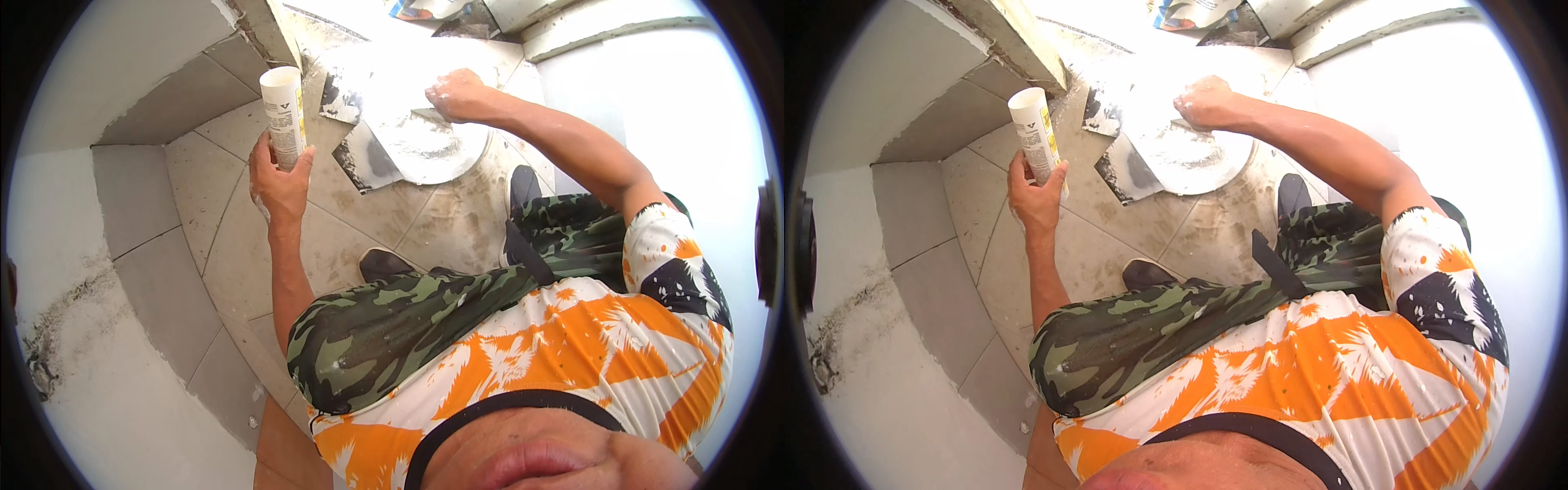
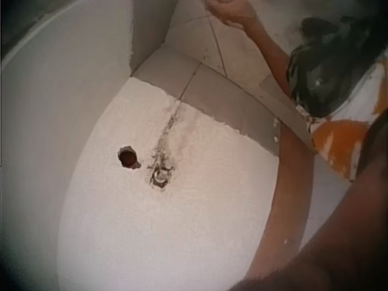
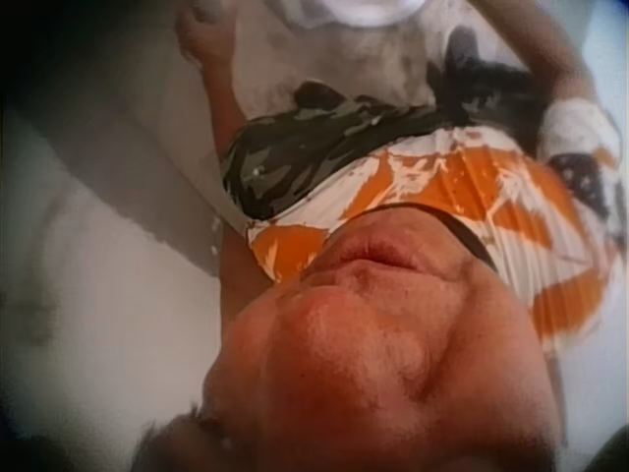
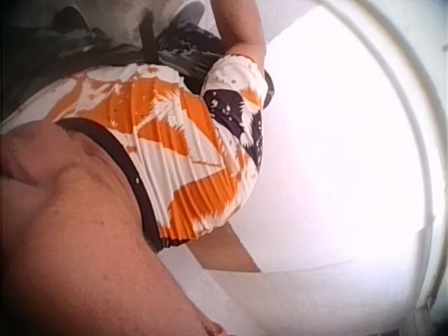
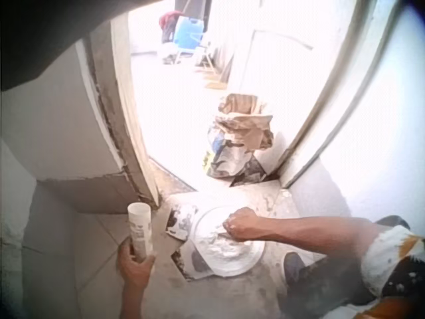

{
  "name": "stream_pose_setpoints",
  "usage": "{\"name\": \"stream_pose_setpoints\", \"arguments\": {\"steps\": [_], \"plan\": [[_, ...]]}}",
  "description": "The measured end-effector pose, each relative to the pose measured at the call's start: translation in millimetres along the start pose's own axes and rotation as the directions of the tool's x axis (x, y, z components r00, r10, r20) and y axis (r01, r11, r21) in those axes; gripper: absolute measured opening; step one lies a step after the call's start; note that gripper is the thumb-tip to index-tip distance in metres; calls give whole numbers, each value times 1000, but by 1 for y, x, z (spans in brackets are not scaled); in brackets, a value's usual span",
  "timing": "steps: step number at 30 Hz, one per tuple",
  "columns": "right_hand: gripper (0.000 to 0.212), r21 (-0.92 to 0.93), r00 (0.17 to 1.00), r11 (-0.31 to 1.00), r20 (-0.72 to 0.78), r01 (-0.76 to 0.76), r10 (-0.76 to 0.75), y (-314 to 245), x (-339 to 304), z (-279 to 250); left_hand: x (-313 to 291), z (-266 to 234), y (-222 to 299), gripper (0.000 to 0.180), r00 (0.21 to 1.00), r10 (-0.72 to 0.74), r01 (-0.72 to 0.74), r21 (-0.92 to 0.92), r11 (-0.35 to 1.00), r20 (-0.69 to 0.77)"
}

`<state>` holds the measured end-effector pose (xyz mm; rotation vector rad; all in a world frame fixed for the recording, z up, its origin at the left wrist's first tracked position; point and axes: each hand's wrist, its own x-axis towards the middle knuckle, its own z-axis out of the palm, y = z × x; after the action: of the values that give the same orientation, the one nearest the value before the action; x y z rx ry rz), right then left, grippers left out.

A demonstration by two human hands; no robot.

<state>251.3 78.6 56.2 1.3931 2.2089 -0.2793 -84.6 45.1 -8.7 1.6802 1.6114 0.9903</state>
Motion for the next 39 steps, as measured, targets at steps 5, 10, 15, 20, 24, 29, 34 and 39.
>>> {"name": "stream_pose_setpoints", "arguments": {"steps": [5, 10, 15, 20, 24, 29, 34, 39], "plan": [[55, -63, 977, 996, 203, -55, 67, -5, -18, -43, 0, -8, 1, 70, 1000, -21, 21, -14, 1000, -23], [47, -56, 982, 997, 178, -52, 61, -2, -29, -50, 0, -10, 0, 70, 1000, 5, -5, -31, 1000, -17], [12, -36, 997, 998, 62, 43, -40, 16, -15, -37, -4, -15, 5, 70, 1000, 2, -2, -4, 1000, -16], [14, 3, 983, 988, -100, 155, -154, 15, -29, -23, -5, -13, 4, 69, 1000, 6, -6, 0, 1000, -20], [23, -67, 998, 997, 41, 46, -43, 11, -31, -30, -4, -14, 9, 67, 1000, 17, -16, 33, 999, -10], [76, -148, 989, 989, 139, -28, 48, -1, -30, -48, -8, -19, 5, 68, 1000, 11, -12, 66, 998, 4], [86, -127, 990, 991, 124, -49, 65, 9, -32, -47, -7, -18, 4, 69, 1000, 11, -12, 65, 998, 13], [87, -111, 981, 991, 170, -73, 92, 9, -29, -53, -8, -19, 2, 69, 1000, 19, -21, 83, 996, 18]]}}
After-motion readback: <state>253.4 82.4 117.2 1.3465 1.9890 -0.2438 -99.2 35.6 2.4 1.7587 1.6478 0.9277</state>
